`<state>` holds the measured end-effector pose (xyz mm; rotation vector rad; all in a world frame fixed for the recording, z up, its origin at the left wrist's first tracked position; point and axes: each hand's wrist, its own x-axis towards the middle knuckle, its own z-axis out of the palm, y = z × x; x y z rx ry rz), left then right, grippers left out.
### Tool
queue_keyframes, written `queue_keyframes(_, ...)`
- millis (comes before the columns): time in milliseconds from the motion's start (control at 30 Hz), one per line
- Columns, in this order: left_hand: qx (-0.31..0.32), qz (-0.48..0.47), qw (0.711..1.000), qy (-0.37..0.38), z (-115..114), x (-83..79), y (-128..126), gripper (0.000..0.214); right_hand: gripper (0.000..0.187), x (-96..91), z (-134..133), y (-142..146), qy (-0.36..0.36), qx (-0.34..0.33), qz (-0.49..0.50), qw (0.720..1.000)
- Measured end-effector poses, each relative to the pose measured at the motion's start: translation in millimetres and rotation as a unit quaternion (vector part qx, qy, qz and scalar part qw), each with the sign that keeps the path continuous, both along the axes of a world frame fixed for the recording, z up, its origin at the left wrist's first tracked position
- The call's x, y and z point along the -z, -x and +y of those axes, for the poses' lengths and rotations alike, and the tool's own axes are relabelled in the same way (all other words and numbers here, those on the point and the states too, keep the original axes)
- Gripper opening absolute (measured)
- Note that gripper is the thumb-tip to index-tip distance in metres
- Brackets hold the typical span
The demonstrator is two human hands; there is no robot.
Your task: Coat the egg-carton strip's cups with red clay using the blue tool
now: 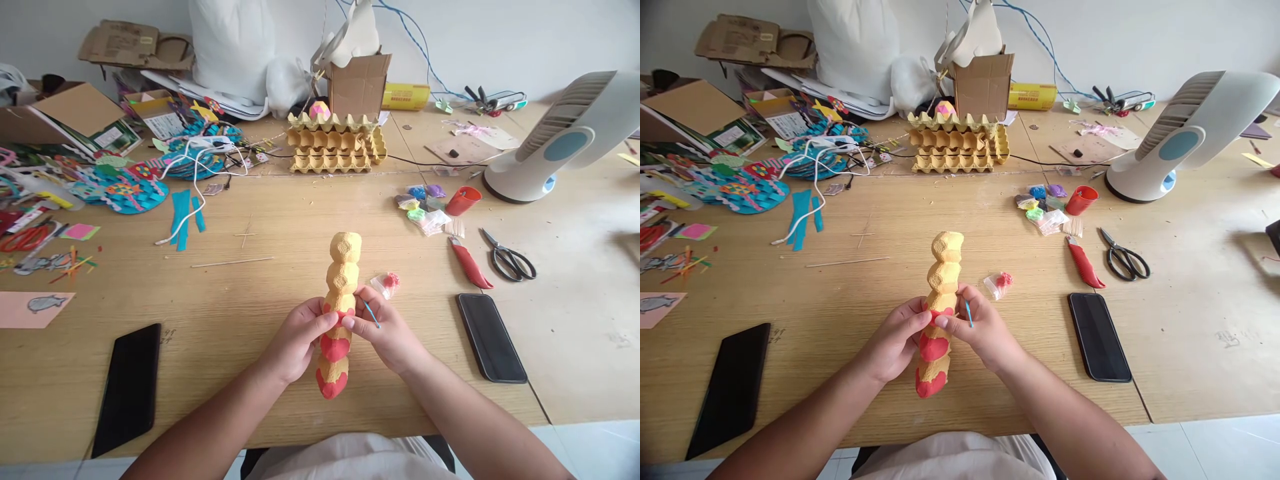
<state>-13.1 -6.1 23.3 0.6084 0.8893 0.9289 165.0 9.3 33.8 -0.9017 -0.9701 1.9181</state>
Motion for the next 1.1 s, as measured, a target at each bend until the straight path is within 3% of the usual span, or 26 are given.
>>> queue_keyframes(200,0.007,-0.078,0.996,0.044,-1.6,2.2,-0.4,0.027,0.037,2.8,-1.6,1.9,0.019,0.01,0.029,0.999)
queue_keyframes(400,0.05,-0.112,0.992,0.039,-0.4,2.8,2.7,0.042,0.04,1.2,0.0,2.3,0.068,0.023,0.049,0.996)
queue_keyframes(767,0.021,-0.111,0.99,0.087,-0.4,7.3,0.9,0.022,0.036,2.6,-0.6,1.4,0.097,0.011,0.064,0.993)
queue_keyframes(1100,0.042,-0.122,0.988,0.082,0.0,3.2,1.9,0.038,0.036,3.1,1.9,-1.3,0.117,0.001,0.103,0.988)
